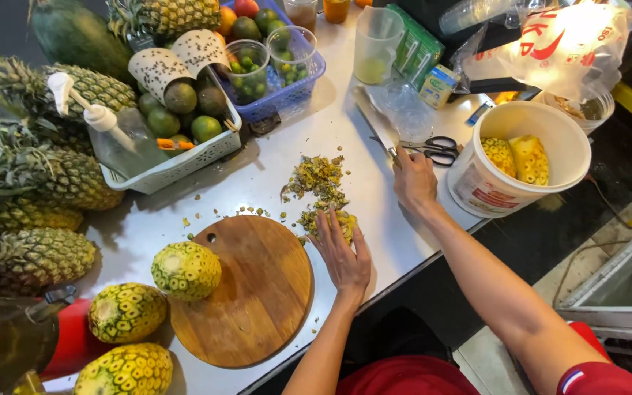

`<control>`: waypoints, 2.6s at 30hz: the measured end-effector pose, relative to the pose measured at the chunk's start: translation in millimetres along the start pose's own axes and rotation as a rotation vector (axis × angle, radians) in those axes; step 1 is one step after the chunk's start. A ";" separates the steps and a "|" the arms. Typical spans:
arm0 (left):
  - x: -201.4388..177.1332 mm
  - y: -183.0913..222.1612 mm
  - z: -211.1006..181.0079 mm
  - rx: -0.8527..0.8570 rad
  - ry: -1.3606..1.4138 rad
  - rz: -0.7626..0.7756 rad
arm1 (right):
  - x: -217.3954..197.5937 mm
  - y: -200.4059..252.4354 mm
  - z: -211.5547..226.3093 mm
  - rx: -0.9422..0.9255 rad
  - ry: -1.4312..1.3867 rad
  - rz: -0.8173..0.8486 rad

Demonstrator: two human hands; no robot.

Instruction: Cleaning pineapple peels from a counter, washing a bowl, and sorting produce in a bakery prep area.

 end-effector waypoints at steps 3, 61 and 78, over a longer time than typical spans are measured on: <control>-2.3 -2.7 -2.4 0.014 0.006 -0.016 | 32.3 -30.4 -8.5 0.033 -0.024 0.035; -18.2 8.1 13.9 -0.100 0.182 -0.184 | 58.6 58.0 139.6 -0.589 -0.490 0.158; -12.6 -3.3 29.7 -0.477 0.100 -0.465 | 118.6 -28.9 197.1 -0.987 -0.474 0.567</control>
Point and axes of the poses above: each hand's wrist, its own y-axis away from the middle knuckle, its own x-axis out of the palm, z = x × y, the point moved 10 cm from there along -y, towards the middle knuckle, and after that the axes turned 8 degrees about z, right-handed, at the moved point
